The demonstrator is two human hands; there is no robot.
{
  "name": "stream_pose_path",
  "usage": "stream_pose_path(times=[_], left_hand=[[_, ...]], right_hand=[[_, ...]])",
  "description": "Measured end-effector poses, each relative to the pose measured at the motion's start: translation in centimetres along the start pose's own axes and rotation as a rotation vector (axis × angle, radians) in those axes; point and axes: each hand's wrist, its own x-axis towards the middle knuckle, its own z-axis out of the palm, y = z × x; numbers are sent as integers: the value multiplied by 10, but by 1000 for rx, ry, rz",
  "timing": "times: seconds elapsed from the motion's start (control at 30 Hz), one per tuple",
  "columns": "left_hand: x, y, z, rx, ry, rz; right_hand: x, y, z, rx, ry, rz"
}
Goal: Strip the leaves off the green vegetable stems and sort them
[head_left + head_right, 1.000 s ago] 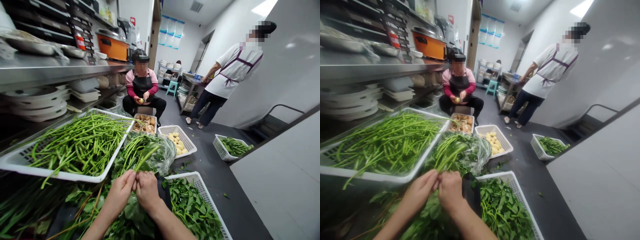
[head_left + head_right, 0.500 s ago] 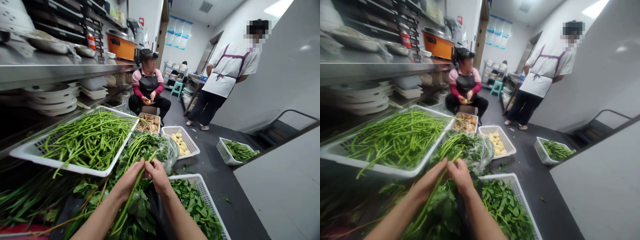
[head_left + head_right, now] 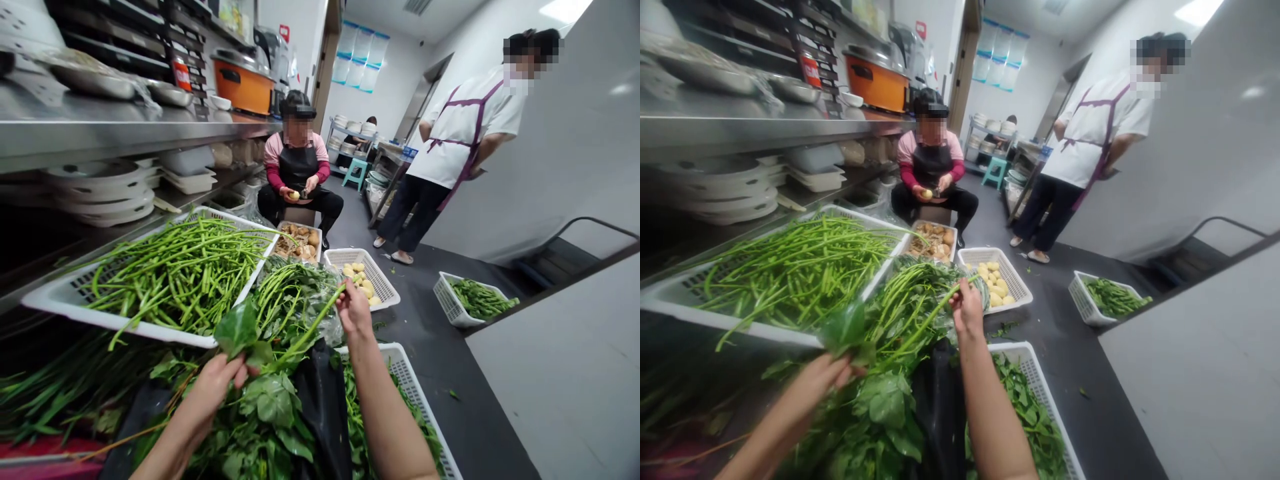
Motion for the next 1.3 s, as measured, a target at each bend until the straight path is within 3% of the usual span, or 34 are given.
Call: stream_pose_path(times=[0.07,0.13,0.2,0.3,0.4,0.47,0.6,0.73,0.8,0.93,1.07,1.13,1.2,1.3], left_hand=[[2,-19,-15,226,23,6],[7,-23,-20,368,69,90],[11,-9,-15,414,116,219],[15,29,8,426,127,395],[18,56,35,463,-79,485],[18,58,48,513,-194,480],[6,30,50,602,-132,516],[-15,-17,30,717,-144,448],[-21,-39,21,761,-146,385],[-18,-68,8,918,-137,353],[-10,-78,-14,1093,-263,209],[-6,-66,-27,1083,-249,195],[1,-38,-32,988,-114,331],[12,20,-13,767,163,582]], right_hand=[[7,-11,-1,23,-32,50],[8,-17,4,33,-83,88],[4,-19,13,29,-139,109],[-3,-16,25,23,-209,157],[-9,-11,34,44,-256,181],[-11,-8,36,57,-264,169],[-4,-3,34,57,-208,140],[23,-17,21,108,58,-27],[40,-30,13,122,126,-78],[59,-57,9,127,104,-92],[56,-77,12,123,64,-136],[48,-77,15,91,-14,-136],[37,-68,22,52,-115,-107],[18,-47,37,55,-192,-51]])
